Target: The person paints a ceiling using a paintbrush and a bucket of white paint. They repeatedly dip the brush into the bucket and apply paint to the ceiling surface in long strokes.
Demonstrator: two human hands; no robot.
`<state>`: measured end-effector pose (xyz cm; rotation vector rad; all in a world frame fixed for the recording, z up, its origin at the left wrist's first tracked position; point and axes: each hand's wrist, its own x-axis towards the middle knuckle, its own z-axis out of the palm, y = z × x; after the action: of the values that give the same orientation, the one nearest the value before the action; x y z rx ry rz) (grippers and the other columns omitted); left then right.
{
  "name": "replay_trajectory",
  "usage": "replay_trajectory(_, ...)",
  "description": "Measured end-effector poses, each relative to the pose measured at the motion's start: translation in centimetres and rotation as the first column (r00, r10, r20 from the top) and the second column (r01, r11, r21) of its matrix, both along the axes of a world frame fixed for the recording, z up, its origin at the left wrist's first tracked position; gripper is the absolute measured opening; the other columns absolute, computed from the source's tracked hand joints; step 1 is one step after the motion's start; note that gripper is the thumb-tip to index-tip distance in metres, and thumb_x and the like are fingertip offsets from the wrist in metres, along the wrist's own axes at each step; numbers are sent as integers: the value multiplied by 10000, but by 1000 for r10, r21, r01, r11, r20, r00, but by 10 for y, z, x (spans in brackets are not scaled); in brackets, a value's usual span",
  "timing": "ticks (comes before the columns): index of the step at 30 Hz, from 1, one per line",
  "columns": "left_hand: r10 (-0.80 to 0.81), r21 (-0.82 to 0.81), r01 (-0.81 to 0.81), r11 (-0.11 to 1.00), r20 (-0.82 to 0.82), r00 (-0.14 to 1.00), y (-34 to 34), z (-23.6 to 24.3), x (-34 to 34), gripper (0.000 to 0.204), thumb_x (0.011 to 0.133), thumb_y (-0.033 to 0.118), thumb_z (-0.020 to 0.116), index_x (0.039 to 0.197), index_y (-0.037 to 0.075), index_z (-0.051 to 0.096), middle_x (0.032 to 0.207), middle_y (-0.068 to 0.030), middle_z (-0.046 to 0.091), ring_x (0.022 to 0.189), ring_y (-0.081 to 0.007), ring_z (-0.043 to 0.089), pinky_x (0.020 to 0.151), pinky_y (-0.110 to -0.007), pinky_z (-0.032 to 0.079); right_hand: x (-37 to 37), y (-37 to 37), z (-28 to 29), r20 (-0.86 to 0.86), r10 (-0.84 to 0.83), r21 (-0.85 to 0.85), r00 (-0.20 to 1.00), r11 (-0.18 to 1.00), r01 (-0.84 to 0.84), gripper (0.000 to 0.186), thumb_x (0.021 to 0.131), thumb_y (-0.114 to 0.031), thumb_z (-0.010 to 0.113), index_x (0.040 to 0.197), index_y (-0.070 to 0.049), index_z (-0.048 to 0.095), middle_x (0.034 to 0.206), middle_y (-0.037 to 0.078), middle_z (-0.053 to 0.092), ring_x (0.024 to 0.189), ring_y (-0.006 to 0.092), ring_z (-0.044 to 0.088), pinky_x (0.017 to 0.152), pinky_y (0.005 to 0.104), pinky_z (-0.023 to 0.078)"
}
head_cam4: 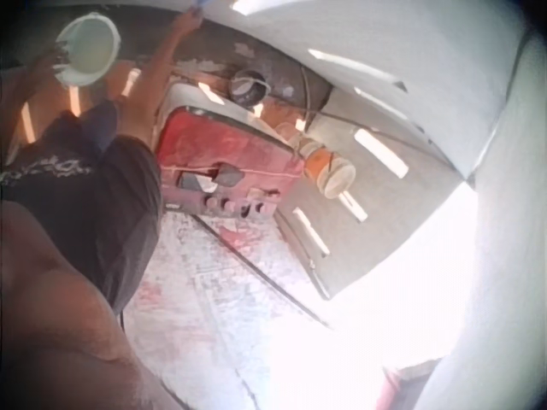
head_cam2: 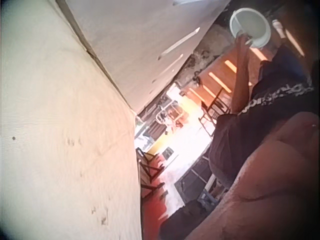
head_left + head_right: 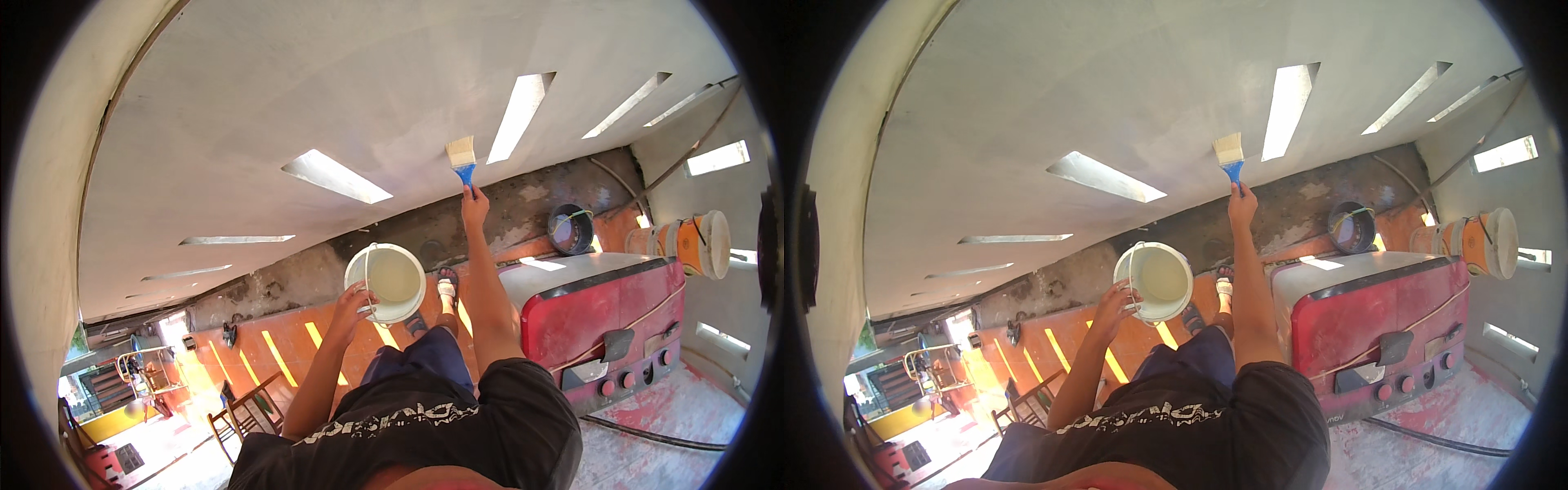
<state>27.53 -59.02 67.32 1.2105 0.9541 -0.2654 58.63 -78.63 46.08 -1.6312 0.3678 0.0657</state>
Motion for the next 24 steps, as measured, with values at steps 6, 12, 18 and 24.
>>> replay_trajectory(6, 8, 22, -8, 1000, 3, 1000, -3, -10, -4, 524, 967, 212, 579, 1436, 21, 443, 1001, -58, 654, 1024, -199, 648, 895, -371, 515, 3, 4, -14, -213, 37, -413, 976, 902, -124, 292, 900, -235, 698, 1018, 28, 746, 932, 230, 726, 827, 372, 716, 747, 445, 520)
replay_trajectory(12, 27, -5, -27, 1000, 15, 1000, -5, -15, -6, 473, 973, 185, 561, 1408, 17, 476, 997, -56, 651, 1012, -204, 652, 899, -373, 521, -14, -7, 179, 30, 14, 143, 999, 990, -18, 281, 949, -204, 678, 1068, 46, 725, 683, 64, 614, 601, 135, 565, 548, 292, 415)
replay_trajectory(18, 41, 19, -41, 999, -10, 999, -1, -19, -5, 442, 980, 165, 548, 1391, 13, 489, 970, -57, 647, 969, -197, 658, 890, -354, 528, -16, 11, 236, 331, 9, 356, 944, 925, -134, 287, 987, -205, 651, 1114, 47, 699, 664, -48, 500, 578, 53, 433, 509, 236, 309)
replay_trajectory(24, 84, -27, -84, 996, -5, 996, -1, -14, -5, 460, 955, 164, 575, 1365, -27, 487, 906, -49, 641, 905, -174, 658, 855, -332, 524, -5, 40, 40, 163, -41, 307, 986, 952, -11, 261, 974, -194, 661, 1096, 32, 709, 667, -5, 543, 585, 90, 472, 547, 262, 379)
